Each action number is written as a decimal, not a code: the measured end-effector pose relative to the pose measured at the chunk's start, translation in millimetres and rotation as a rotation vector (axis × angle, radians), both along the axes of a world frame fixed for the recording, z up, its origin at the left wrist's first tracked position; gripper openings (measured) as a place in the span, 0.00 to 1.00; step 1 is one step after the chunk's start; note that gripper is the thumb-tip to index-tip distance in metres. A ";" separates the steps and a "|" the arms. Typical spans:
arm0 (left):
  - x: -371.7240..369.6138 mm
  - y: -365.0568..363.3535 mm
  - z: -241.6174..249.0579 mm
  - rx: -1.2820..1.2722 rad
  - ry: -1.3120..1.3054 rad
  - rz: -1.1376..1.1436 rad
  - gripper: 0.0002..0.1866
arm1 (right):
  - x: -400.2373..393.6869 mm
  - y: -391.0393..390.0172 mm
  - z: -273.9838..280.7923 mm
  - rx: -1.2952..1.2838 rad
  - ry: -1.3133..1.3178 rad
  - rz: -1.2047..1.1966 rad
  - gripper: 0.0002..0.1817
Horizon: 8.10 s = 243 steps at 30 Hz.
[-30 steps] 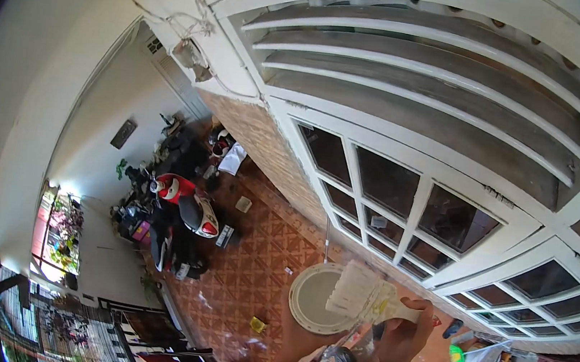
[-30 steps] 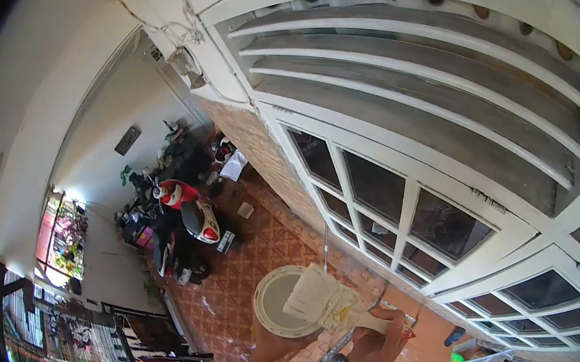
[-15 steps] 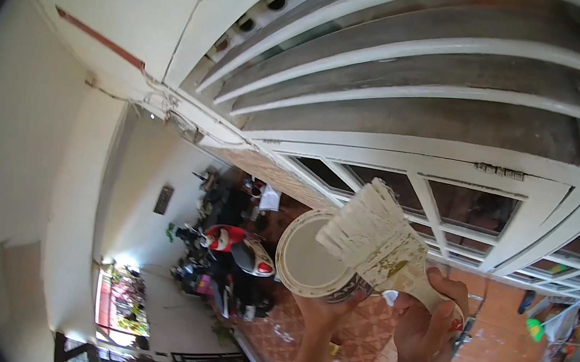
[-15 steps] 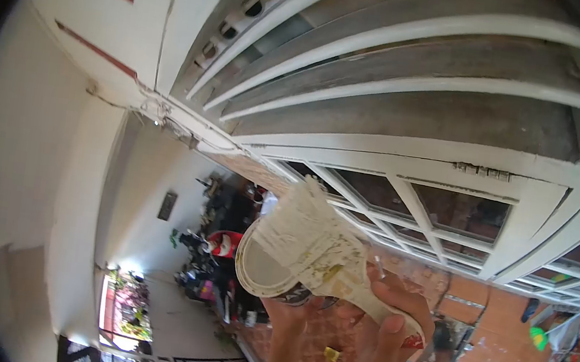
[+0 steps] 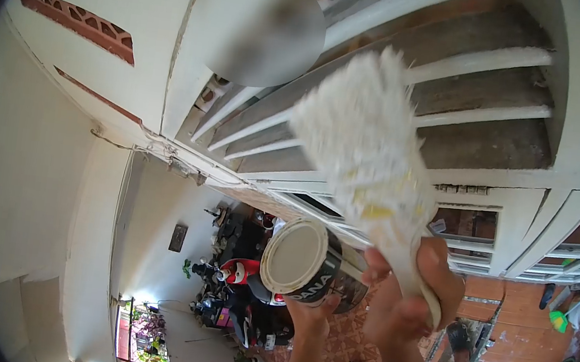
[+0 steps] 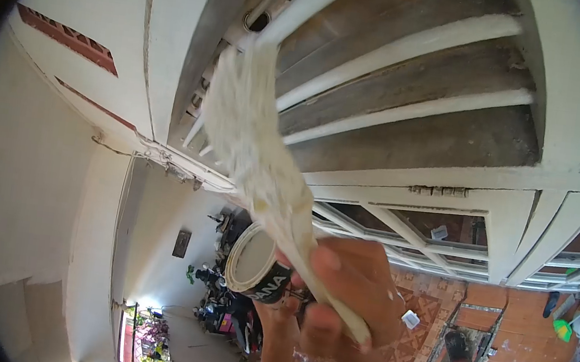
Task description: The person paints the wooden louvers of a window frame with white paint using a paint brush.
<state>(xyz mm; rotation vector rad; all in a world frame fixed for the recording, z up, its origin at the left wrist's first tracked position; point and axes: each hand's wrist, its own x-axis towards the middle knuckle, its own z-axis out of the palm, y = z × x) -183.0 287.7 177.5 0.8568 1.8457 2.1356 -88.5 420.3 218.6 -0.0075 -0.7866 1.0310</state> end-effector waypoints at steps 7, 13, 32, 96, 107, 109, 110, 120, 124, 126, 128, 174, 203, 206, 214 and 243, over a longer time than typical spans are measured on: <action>-8.7 -43.3 11.8 -0.053 0.088 0.119 0.54 | -57.8 41.7 38.3 -0.177 -0.051 -0.053 0.31; -19.5 -76.7 20.0 -0.120 0.095 0.248 0.53 | -114.4 35.9 50.9 -0.118 -0.006 0.031 0.25; -50.3 -152.8 28.6 -0.113 0.115 0.593 0.53 | -374.2 -49.4 97.6 -0.252 0.054 0.500 0.22; -41.9 -240.7 7.2 -0.060 -0.317 0.845 0.52 | -505.5 -78.2 108.2 -0.264 -0.158 0.699 0.16; -42.2 -282.1 -9.7 -0.071 -0.330 0.856 0.46 | -414.9 -70.6 86.0 -0.411 0.668 1.269 0.26; -46.5 -281.5 -13.3 -0.055 -0.319 0.858 0.46 | -392.2 -66.0 76.9 -0.359 0.599 1.137 0.24; -47.4 -273.5 -9.7 -0.051 -0.322 0.860 0.46 | -395.8 -68.9 75.7 -0.380 0.534 1.103 0.23; -43.8 -281.1 -12.5 -0.058 -0.359 0.939 0.45 | -475.3 -76.5 113.2 -0.475 0.383 1.235 0.22; -43.7 -300.8 -14.9 -0.090 -0.393 0.857 0.45 | -454.9 -76.3 99.2 -0.429 0.558 1.287 0.22; -45.4 -302.3 -14.4 -0.093 -0.417 0.819 0.46 | -440.9 -75.3 89.2 -0.350 0.577 1.243 0.22; -47.1 -305.9 -14.0 -0.089 -0.417 0.820 0.47 | -426.2 -75.3 75.4 -0.233 0.559 1.162 0.22; -44.5 -302.1 -20.4 -0.108 -0.394 0.828 0.46 | -314.6 -40.6 72.0 -0.226 0.522 0.702 0.25; -24.2 -352.5 -22.8 -0.065 -0.426 0.777 0.36 | -424.1 -126.9 90.5 -0.257 -0.091 0.826 0.22; -18.7 -357.6 -26.8 -0.119 -0.369 0.679 0.43 | -362.7 -138.1 25.5 -0.128 -0.322 0.811 0.21; 3.7 -320.6 -21.3 -0.146 -0.439 0.662 0.51 | -44.5 -213.9 -210.3 -1.061 -0.641 1.248 0.20; 69.9 -389.3 -120.1 -0.478 -0.139 0.280 0.44 | 225.1 -240.0 -150.9 -1.399 -0.533 0.632 0.24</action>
